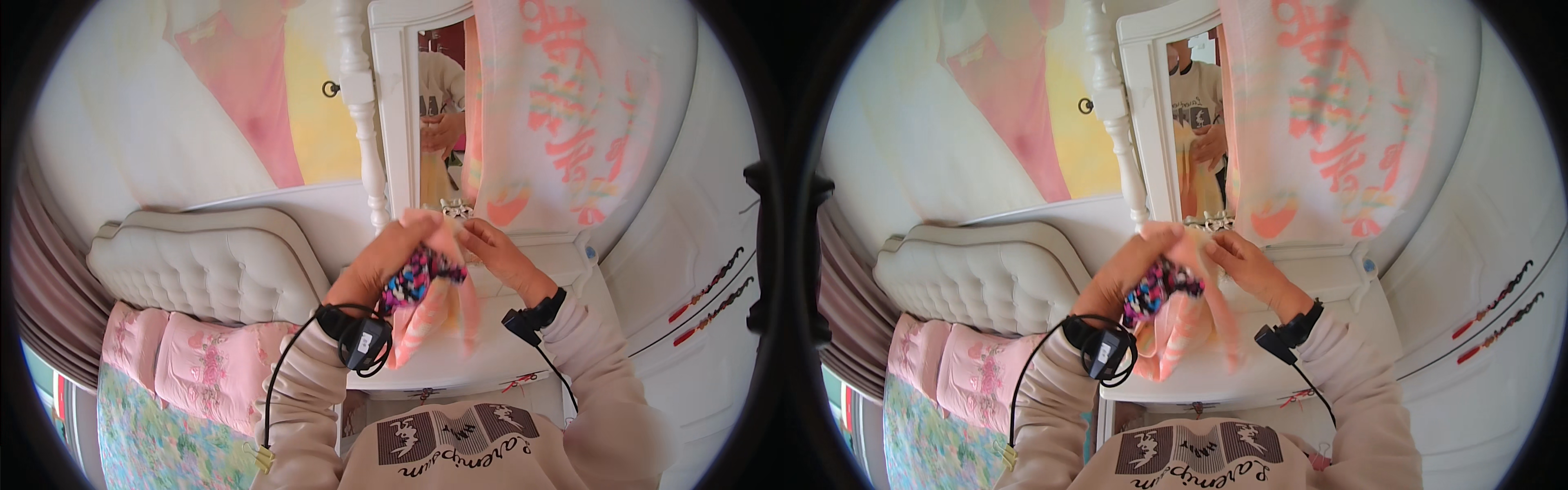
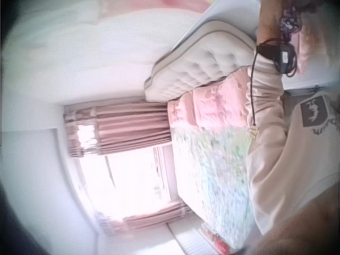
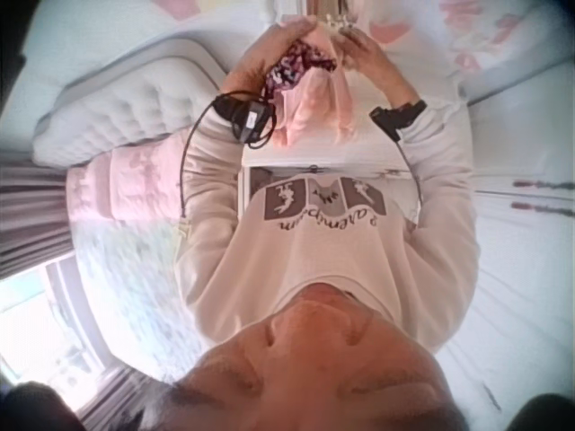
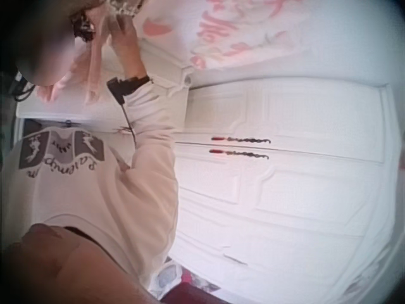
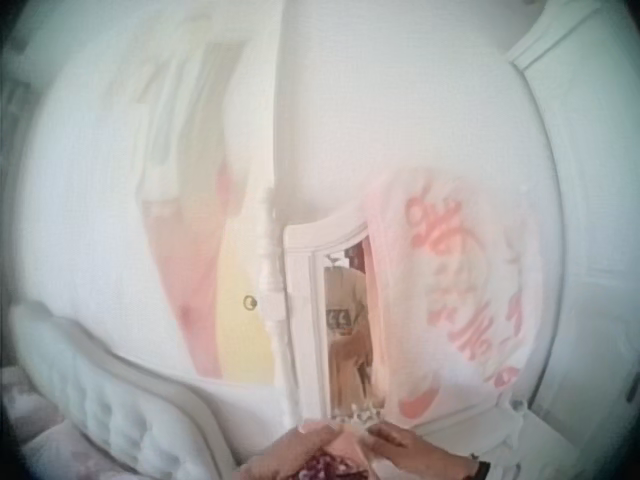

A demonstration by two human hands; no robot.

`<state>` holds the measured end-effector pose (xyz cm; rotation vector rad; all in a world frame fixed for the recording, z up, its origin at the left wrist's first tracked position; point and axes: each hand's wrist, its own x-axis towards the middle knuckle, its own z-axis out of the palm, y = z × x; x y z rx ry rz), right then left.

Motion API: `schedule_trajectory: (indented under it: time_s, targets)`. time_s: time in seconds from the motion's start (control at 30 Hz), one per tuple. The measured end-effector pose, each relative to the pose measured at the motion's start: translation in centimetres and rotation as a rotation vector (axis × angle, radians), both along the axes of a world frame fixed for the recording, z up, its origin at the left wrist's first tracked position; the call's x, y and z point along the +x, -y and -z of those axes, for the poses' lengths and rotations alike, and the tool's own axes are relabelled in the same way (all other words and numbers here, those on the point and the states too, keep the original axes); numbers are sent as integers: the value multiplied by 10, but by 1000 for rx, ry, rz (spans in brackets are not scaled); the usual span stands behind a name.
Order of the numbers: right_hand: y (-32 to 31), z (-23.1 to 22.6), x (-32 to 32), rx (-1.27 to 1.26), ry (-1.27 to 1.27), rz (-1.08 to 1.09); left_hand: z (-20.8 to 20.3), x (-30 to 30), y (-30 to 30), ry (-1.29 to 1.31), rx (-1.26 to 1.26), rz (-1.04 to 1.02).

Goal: The person wipes a reddish-brown door and a white wardrobe with a small patterned cloth, then folds a light-colored towel on a white dresser and places it on a bed. The person also wipes the wardrobe again and folds a striped pillowcase on the dresser.

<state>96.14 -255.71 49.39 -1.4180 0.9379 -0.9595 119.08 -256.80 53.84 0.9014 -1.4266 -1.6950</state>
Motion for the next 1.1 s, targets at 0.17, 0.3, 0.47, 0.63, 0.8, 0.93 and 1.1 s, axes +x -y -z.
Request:
schedule_trajectory:
  time_s: [0.17, 0.3, 0.47, 0.63, 0.8, 0.93, 1.1]
  targets:
    - [-36, -5, 18, -459, -79, 218, -89, -17, 11, -304, -85, 85]
    - [-43, -22, 44, -546, -248, 447, -143, -37, 2, -318, -182, 110]
    - [-17, -86, 45, -691, 84, 656, -187, -50, -15, -90, -304, 196]
    - [-3, -131, 9, -741, 23, 773, -204, -39, -20, -14, -513, 260]
    - [1, -117, -40, -530, -937, 960, -238, -13, -10, -128, -651, 64]
    - [-3, -89, -59, -408, -1155, 874, -259, 15, -3, -126, -696, -8]
    - [-4, -105, -100, -449, -1158, 990, -269, 43, 25, 209, -899, -105]
